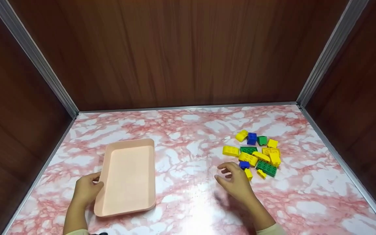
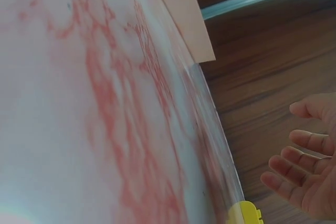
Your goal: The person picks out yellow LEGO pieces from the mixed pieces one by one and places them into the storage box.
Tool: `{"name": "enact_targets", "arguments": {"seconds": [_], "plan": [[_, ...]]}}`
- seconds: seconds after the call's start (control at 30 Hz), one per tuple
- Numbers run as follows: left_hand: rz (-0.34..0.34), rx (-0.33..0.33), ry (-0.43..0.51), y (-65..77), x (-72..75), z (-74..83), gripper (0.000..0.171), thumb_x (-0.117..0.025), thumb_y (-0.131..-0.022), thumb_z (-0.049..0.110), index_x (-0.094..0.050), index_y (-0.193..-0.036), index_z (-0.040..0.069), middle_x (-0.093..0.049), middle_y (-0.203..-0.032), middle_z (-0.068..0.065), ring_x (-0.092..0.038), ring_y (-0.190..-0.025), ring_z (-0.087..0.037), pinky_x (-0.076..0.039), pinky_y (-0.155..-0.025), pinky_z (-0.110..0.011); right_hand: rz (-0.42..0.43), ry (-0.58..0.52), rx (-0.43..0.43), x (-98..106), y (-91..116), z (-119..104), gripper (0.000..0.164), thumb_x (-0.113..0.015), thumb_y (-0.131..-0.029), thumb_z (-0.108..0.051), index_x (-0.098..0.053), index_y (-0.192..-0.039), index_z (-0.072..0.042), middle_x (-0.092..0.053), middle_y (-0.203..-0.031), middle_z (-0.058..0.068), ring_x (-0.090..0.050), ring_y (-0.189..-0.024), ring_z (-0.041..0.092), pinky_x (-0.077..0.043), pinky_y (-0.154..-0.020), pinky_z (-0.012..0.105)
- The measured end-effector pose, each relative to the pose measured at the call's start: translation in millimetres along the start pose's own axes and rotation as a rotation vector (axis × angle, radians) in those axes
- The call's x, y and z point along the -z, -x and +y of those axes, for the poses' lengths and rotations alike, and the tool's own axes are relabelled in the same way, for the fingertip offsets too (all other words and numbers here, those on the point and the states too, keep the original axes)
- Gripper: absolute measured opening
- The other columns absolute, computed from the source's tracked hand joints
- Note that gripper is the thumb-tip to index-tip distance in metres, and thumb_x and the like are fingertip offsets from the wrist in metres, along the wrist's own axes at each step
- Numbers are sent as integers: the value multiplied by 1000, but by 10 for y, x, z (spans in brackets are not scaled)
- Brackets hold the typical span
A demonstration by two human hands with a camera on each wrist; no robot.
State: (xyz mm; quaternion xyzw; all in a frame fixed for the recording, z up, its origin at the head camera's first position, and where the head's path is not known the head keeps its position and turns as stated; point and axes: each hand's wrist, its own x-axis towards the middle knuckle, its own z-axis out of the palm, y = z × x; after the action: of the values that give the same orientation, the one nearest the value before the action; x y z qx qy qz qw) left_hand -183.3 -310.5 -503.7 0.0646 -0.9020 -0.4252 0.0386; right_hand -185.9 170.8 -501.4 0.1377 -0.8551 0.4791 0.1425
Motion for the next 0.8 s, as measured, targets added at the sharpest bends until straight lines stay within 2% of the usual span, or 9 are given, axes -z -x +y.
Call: {"name": "enact_targets", "arguments": {"seconds": [0.17, 0.37, 0.57, 0.8], "plan": [[2, -24, 4, -86, -67, 49, 42, -54, -83, -5, -56, -123, -18, -66, -98, -26, -68, -85, -30, -56, -62, -26, 5, 6, -16, 25, -8, 8, 24, -77, -81, -8, -67, -102, -2, -63, -105, 6, -64, -90, 28, -56, -78, 45], [-27, -8, 37, -166, -128, 82, 42, -54, -84, -5, -55, -125, -17, -66, -101, -24, -68, -90, -32, -57, -65, -27, 5, 6, -29, 51, -6, 8, 25, -77, -80, -6, -67, -102, 0, -63, -104, 7, -64, -91, 29, -56, -79, 46], [-31, -34, 31, -233, -177, 126, 42, -56, -84, -4, -57, -124, -16, -66, -99, -23, -68, -89, -31, -56, -64, -27, 6, 5, -14, 78, -6, 37, 24, -76, -82, -7, -66, -102, -1, -62, -104, 7, -64, -91, 32, -56, -79, 47], [-26, -38, 32, -310, -223, 139, 41, -56, -84, -5, -58, -123, -16, -66, -98, -23, -67, -88, -31, -56, -66, -28, 5, 19, -27, 99, -10, 61, 23, -76, -82, -8, -67, -103, -1, -62, -104, 6, -63, -92, 30, -56, -80, 46]]}}
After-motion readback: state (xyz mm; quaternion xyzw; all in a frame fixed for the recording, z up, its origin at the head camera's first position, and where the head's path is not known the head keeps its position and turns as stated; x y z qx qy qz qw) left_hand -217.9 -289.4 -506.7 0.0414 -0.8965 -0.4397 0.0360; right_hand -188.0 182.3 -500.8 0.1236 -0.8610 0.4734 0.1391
